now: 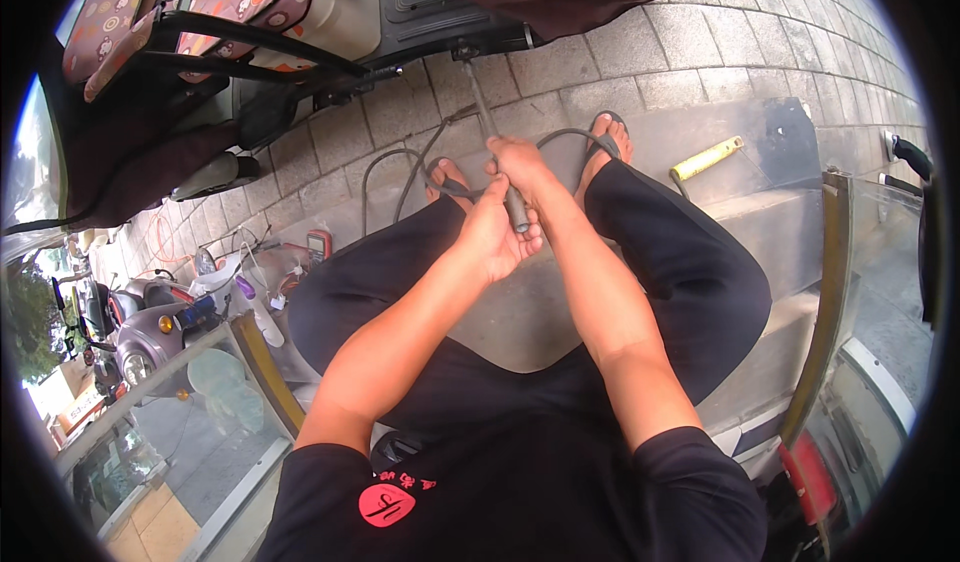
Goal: The person sits on the floor and uses a welding torch to join a black circular metal part to a scooter frame. They hold the part in place with one hand and apply the welding torch with the other, creating sparks. The person also handles a metal rod and adjusts the welding cables during the process.
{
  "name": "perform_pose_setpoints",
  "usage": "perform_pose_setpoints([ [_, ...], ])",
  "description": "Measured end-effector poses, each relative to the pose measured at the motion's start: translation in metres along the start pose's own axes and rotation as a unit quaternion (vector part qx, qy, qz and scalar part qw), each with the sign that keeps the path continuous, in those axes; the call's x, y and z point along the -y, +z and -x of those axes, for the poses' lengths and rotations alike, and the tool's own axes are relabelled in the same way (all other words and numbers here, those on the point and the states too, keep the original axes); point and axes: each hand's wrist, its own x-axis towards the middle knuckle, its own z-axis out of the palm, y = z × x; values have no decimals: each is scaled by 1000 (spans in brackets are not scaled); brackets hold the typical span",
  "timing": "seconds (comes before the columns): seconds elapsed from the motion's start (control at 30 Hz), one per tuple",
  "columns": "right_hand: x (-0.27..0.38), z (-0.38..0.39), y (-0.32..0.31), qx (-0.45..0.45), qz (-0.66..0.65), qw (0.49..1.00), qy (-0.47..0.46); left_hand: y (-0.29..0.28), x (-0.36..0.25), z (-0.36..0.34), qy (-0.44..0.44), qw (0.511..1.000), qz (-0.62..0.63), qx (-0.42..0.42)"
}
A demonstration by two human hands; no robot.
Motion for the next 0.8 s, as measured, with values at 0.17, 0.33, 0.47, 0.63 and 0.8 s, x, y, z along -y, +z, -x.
perform_pose_setpoints([
  [0.17, 14, 9, 20, -3, 30, 1000, -9, 19, -14, 20, 12, 996, 17, -86],
  [0.33, 36, 23, 34, -26, -14, 999, 21, 33, -23, 33, 25, 992, 36, -115],
  [0.47, 41, 23, 27, -4, -18, 1000, 19, 38, -23, 33, 21, 993, 42, -109],
  [0.63, 31, 17, 15, 30, -77, 995, 64, 39, -13, 30, 25, 994, 15, -108],
  [0.8, 4, 14, 14, 93, -246, 959, 109, 30, 8, 39, 54, 988, -53, -137],
])
